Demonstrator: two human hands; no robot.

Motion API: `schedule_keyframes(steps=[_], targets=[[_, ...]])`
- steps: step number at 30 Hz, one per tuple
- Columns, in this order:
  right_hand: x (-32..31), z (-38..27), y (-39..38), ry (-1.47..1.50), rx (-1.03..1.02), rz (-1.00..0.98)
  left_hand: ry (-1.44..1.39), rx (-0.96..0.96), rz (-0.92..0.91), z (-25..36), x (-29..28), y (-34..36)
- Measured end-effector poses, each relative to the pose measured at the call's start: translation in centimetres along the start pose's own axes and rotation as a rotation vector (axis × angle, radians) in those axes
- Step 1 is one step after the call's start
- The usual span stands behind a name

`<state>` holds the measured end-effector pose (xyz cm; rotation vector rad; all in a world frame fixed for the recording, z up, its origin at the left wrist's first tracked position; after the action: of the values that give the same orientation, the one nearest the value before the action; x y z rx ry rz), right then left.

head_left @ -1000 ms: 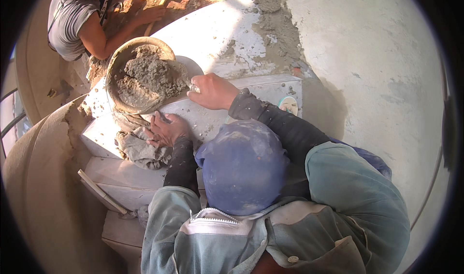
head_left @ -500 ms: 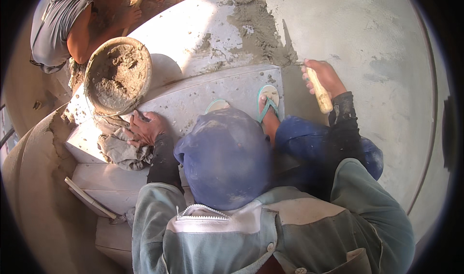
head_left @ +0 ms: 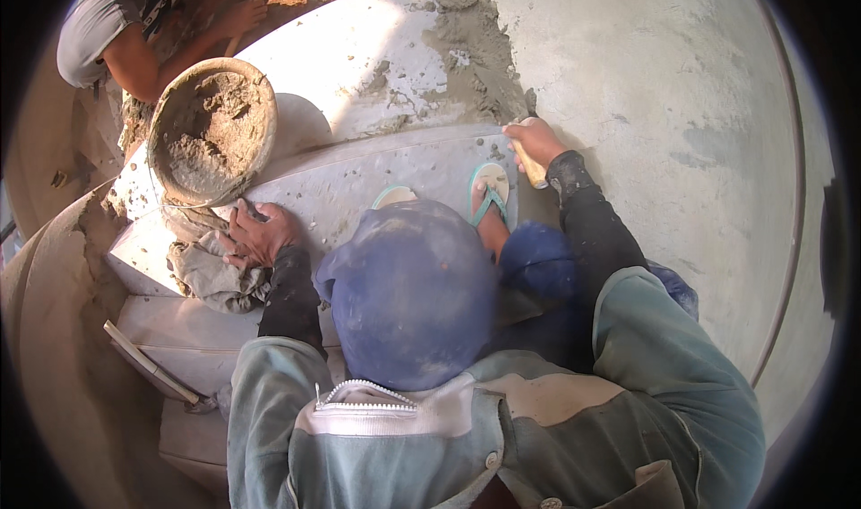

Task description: The person applies mortar to a concrete staircase step using a trowel, levels the surface with a straight edge, and positions a tile piece onto the step. They use a rubber mallet to tap the tile into place and a brush to clean the surface and edges.

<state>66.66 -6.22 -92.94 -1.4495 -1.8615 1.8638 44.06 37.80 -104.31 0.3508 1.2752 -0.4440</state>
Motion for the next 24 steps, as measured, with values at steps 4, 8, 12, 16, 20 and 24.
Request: schedule_keyframes(steps=[4,8,12,16,20,24], targets=[[0.9,8.0,6.1,-0.374,-0.077,0.109,-0.005,0.011,0.044,0.0,0.6,-0.5],[0.7,7.3,1.1,-0.315,0.004,0.378,0.016,0.016,0.064,-0.4,0.5,-0.3],[1.5,6.9,-2.5,-0.463,-0.131,0.648,0.014,0.014,0.084,-0.1,0.3,-0.3],[3.1,8.4,-4.6,-0.318,-0.132,0.816,0.029,0.022,0.042,0.0,0.4,-0.3],[3.4,7.4,-5.8,-0.285,-0.197,0.878,0.008,0.022,0.056,0.3,0.1,-0.1],[5.5,11.3,-6.5,-0.117,-0.158,0.851,0.005,0.021,0.118,0.6,0.2,-0.4]])
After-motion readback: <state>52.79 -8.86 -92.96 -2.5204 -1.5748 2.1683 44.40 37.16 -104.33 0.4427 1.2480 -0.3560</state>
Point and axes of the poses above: each hand's wrist, its own y-axis towards the middle knuckle, its own x-axis out of the palm, z = x × y, the point moved 5 cm from there along y, towards the middle knuckle, and after that the axes turned 6 degrees about -y, right-handed, at the moved point
